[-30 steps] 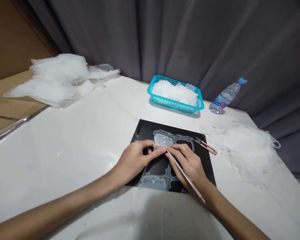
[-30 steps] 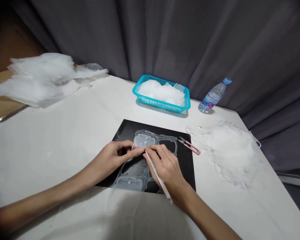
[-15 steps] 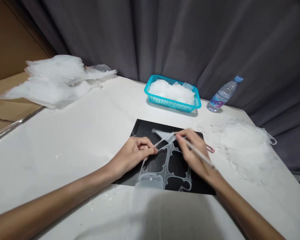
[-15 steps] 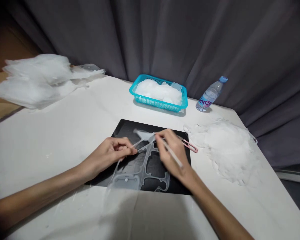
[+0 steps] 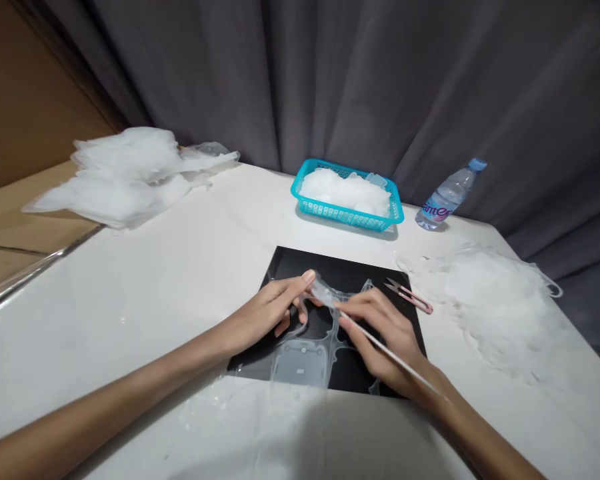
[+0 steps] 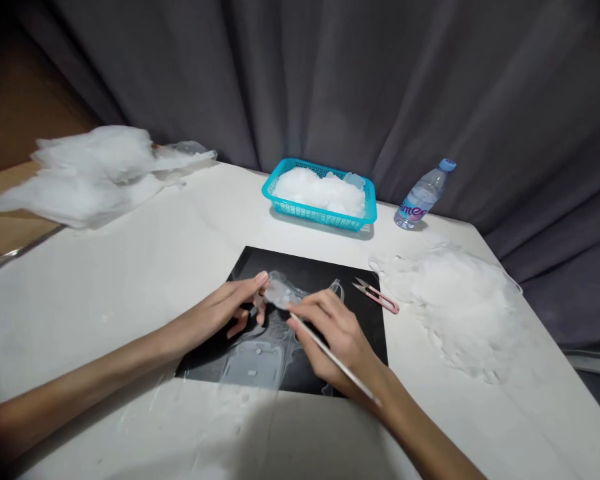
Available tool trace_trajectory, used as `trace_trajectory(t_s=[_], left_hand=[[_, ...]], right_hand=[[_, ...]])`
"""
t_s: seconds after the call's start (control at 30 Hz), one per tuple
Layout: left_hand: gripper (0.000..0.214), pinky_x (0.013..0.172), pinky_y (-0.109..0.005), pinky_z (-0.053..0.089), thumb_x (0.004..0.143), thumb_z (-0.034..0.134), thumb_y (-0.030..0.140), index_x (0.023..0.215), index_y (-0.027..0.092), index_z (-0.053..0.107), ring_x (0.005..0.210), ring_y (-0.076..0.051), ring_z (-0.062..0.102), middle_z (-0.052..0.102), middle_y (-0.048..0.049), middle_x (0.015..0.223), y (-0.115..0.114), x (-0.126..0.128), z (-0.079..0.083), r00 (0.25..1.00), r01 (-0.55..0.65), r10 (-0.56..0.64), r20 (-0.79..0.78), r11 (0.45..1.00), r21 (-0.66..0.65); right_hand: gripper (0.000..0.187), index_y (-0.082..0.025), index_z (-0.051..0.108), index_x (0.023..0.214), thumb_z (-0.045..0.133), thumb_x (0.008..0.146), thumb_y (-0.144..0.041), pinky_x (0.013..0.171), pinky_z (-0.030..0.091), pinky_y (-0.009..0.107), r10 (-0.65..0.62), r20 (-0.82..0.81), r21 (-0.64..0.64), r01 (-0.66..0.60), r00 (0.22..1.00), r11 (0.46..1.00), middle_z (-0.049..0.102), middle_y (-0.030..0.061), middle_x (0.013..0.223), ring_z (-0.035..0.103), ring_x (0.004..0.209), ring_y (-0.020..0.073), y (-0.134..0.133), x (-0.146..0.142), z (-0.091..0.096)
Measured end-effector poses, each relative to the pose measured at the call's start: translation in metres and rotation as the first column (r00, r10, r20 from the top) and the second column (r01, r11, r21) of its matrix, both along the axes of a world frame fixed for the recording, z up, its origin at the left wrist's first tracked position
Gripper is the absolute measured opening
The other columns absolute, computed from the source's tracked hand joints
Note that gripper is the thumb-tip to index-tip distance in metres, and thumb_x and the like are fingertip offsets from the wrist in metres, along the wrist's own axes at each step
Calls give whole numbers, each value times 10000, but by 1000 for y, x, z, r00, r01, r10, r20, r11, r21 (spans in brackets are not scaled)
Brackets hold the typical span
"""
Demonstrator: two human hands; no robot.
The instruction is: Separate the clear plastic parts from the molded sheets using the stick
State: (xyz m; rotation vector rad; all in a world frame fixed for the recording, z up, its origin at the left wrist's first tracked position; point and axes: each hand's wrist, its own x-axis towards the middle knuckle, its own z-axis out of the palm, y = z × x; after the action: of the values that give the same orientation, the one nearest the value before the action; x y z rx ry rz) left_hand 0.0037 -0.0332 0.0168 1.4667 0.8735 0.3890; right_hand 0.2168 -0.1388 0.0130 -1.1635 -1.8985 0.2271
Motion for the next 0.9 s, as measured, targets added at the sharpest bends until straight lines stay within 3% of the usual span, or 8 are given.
trace_trajectory(t_s=[0.1, 0.2, 0.33, 0.5, 0.57, 0.67, 0.73, 0.9], left_hand=[[486, 425, -203, 345, 988, 551, 637, 903, 170, 653, 480, -73, 427, 584, 11, 764, 2, 1, -1, 999, 16, -13, 52, 999, -42], [380, 455, -199, 403, 993, 603, 549, 926, 177, 636, 487, -71, 478, 566, 32, 759, 1, 1, -2, 995, 42, -40, 90, 999, -19], [347, 503, -197, 430, 1032, 565, 508, 936, 182, 632, 513, -71, 487, 541, 45, 720, -3, 0, -3, 993, 10, -15, 116, 999, 48], [351, 507, -210, 424, 1045, 536, 519, 970, 185, 615, 496, -83, 503, 541, 54, 668, -4, -2, -2, 993, -12, 3, 116, 998, 68], [365, 517, -208, 423, 1052, 523, 528, 937, 188, 587, 496, -78, 501, 539, 59, 662, -3, -2, 0, 992, -10, 1, 125, 997, 75], [374, 535, -206, 440, 1059, 516, 530, 899, 193, 547, 512, -72, 504, 552, 57, 688, -2, -3, 1, 988, -10, -1, 155, 998, 69], [375, 532, -208, 465, 1058, 516, 536, 898, 198, 539, 536, -81, 525, 561, 51, 708, -1, -2, 0, 984, -9, 0, 181, 999, 48], [366, 517, -206, 522, 1056, 517, 547, 954, 199, 565, 620, -119, 598, 584, 32, 712, -1, 0, 0, 980, -10, 5, 201, 1000, 25]], right_hand=[[298, -151, 650, 1284, 594, 994, -104, 689, 567, 311, 114, 206, 97, -136, 972, 986, 686, 90, 916, 627, 793, 192, -5, -5, -6], [305, -129, 641, 1285, 599, 985, -96, 657, 552, 314, 104, 298, 124, -146, 949, 981, 677, 84, 869, 601, 754, 192, -6, -6, -10], [291, -141, 665, 1267, 597, 986, -103, 731, 569, 345, 101, 195, 45, -112, 976, 993, 685, 90, 905, 623, 799, 202, -9, -8, -8], [292, -233, 709, 1274, 534, 1043, -199, 703, 554, 319, 121, -79, -175, -133, 990, 975, 662, 48, 909, 640, 811, 178, -13, -1, 6], [342, -253, 759, 1168, 426, 1090, -254, 733, 538, 364, 34, -82, -161, -47, 996, 986, 648, 52, 898, 621, 839, 197, -13, 7, 8], [523, -278, 775, 1008, 265, 1124, -281, 838, 489, 465, -202, 20, -51, 203, 979, 978, 636, 70, 925, 574, 917, 241, -11, 17, 3], [469, -273, 746, 1013, 290, 1123, -281, 870, 471, 475, -294, 59, -26, 296, 954, 955, 627, 73, 957, 563, 946, 248, -9, 19, -3], [212, -231, 627, 1184, 435, 1105, -275, 855, 492, 401, -209, 45, -249, 214, 977, 945, 667, 65, 1015, 589, 960, 231, -5, 11, -11]])
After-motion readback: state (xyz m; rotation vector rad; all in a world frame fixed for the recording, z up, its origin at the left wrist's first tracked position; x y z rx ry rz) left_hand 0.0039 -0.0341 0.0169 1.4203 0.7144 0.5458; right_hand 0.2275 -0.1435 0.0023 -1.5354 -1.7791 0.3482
